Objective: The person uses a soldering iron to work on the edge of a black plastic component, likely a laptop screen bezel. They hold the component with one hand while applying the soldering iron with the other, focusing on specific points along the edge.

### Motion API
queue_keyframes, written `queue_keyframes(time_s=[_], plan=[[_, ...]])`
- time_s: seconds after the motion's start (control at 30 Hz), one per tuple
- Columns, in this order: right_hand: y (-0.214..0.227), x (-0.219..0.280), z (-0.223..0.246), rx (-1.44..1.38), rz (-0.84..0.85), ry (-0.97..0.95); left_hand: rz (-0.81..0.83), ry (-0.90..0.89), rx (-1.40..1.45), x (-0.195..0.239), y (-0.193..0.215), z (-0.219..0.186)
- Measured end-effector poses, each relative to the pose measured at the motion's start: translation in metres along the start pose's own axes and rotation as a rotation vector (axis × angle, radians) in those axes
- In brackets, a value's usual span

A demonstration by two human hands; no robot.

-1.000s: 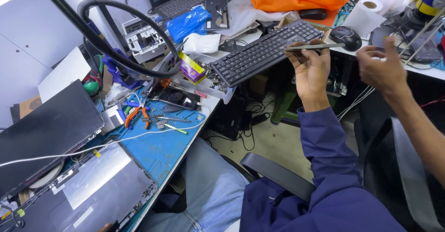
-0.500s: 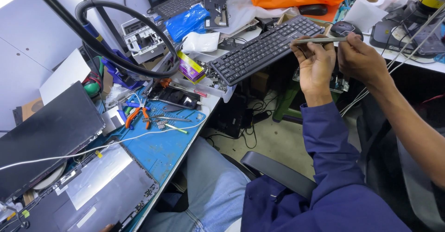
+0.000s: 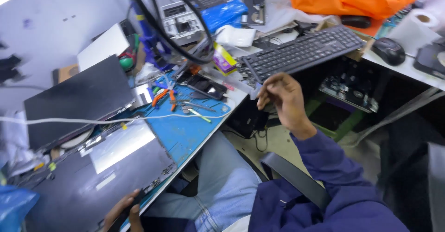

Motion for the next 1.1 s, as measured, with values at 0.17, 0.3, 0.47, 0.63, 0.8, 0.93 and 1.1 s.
queue_keyframes(time_s=[0.17,0.3,0.47,0.63,0.8,0.93,1.1], plan=[[-0.105,0.047,-0.020,0.088,0.653,-0.207,0.164,-0.302,0.082,-0.019,0.011,-0.007],[-0.172,0.064,-0.025,0.219,1.142,-0.077,0.152,-0.742,-0.008,-0.032,0.022,-0.028],[-0.254,0.065,-0.068,0.332,1.278,0.100,0.011,-0.972,-0.082,-0.031,0.043,-0.060],[-0.332,0.094,-0.111,0.296,1.342,-0.016,-0.156,-1.017,-0.188,-0.024,0.057,-0.060],[-0.409,0.138,-0.137,0.068,1.437,-0.285,-0.198,-1.018,-0.183,-0.024,0.060,-0.056],[-0.460,0.169,-0.145,0.013,1.368,-0.442,-0.226,-0.964,-0.220,-0.023,0.066,-0.062],[-0.500,0.197,-0.164,-0.169,1.145,-0.833,-0.278,-1.014,-0.244,-0.023,0.066,-0.063]])
Point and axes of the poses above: each hand's wrist, its own x-axis away from the middle knuckle, its own y-axis out of the back of the hand, z = x × y, the point moved 1 cm from there along -x, towards the middle knuckle, and after that the axes turned 10 degrees about y, right-handed, at the moved point
